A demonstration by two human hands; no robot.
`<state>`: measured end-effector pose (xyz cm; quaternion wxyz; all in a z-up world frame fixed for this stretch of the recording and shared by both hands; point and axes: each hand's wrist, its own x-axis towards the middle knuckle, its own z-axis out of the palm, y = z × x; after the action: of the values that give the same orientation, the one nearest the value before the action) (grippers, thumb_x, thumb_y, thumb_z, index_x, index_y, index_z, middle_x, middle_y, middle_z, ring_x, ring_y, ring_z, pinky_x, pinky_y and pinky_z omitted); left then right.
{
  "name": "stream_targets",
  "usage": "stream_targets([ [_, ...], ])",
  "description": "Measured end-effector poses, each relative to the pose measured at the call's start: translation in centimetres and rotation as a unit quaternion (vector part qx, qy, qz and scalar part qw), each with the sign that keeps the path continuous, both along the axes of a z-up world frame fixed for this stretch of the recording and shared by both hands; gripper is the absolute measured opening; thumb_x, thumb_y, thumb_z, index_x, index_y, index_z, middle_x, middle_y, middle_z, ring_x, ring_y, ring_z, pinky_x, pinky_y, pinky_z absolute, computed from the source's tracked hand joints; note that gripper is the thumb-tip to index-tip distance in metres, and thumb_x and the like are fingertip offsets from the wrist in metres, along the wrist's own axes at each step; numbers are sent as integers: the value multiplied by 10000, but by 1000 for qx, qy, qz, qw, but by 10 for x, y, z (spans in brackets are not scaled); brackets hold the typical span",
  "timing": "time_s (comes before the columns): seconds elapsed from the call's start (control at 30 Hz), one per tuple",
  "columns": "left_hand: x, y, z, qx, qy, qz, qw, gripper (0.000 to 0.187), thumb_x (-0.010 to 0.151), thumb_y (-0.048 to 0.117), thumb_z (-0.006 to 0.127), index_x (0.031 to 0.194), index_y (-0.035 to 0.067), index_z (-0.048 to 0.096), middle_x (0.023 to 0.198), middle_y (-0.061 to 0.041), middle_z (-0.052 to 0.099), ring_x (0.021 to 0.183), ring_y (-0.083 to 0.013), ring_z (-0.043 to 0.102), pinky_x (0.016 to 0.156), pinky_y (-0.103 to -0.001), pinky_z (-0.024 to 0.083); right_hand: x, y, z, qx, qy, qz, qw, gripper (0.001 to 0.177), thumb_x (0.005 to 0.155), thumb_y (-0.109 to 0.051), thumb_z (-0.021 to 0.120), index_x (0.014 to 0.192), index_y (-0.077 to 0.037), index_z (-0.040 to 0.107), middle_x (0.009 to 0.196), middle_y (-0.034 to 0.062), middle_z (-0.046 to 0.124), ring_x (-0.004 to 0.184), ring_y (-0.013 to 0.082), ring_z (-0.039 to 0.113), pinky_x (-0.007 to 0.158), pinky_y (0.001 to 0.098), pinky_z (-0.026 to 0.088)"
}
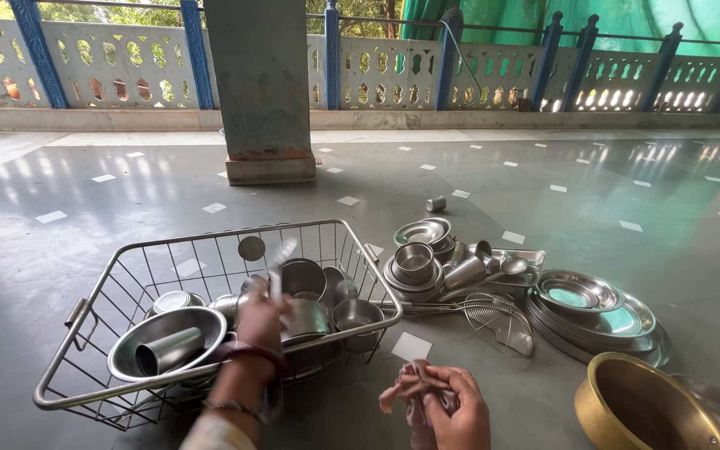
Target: The person sits on the floor and wipes various metal kitchen utensils, including cups, bowls, and a strainer, using a cloth. The person places the wiped items into a metal dish rack.
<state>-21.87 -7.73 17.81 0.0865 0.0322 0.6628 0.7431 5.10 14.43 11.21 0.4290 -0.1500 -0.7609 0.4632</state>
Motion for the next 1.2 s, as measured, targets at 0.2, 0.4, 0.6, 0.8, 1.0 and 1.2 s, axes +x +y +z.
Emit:
stream_targets([
  [0.2, -78, -83, -23, -254, 405, 98, 873, 640, 833, 23, 612, 1455, 152, 534, 1264, -149, 618, 1113, -263, 641, 1003, -368, 531, 1, 2, -7, -29, 20, 37, 999, 319, 754, 66, 691, 1058, -12, 746, 1065, 67, 722, 1039, 174, 741, 942, 305, 555],
  [0.4, -29, -46, -24, 289, 141, -25, 947, 433, 983, 156, 625, 1410, 102, 587, 1328, -169, 601, 1172, -270, 600, 1035, -405, 470, 7, 10, -25, -97, 8, 47, 994, 304, 782, 60, 679, 1072, 3, 749, 1067, 85, 722, 1029, 186, 750, 928, 312, 568],
  [0.6, 92, 77, -9, -90, 259, -102, 956, 390, 861, 173, 701, 1247, 121, 717, 1361, -81, 648, 1297, -220, 586, 1068, -383, 470, 19, 40, -14, -109, -14, 5, 994, 294, 812, 9, 700, 1103, -5, 740, 1095, 74, 706, 1014, 170, 726, 911, 307, 562],
  [0.8, 147, 159, 14, -239, 244, -193, 920, 401, 831, 236, 743, 1223, 152, 724, 1256, -106, 713, 1206, -262, 661, 1055, -347, 484, 34, 84, -2, -114, 13, -33, 993, 291, 821, -17, 736, 1112, -17, 745, 1080, 71, 733, 993, 172, 724, 894, 312, 562],
  [1.0, 132, 232, 0, -406, 256, -255, 839, 521, 839, 309, 746, 1326, 159, 641, 1354, -126, 616, 1317, -297, 538, 1122, -385, 424, 13, 127, -11, -170, 33, -41, 984, 318, 848, -30, 703, 1166, -32, 709, 1093, 80, 767, 1006, 154, 736, 903, 304, 575],
  [1.2, 73, 311, -44, -527, 259, -263, 766, 462, 862, 286, 711, 1279, 99, 639, 1384, -126, 572, 1335, -338, 502, 1099, -418, 461, -32, 159, -33, -153, 47, -30, 987, 312, 852, -7, 713, 1163, 13, 709, 1084, 95, 763, 989, 159, 732, 891, 301, 574],
])
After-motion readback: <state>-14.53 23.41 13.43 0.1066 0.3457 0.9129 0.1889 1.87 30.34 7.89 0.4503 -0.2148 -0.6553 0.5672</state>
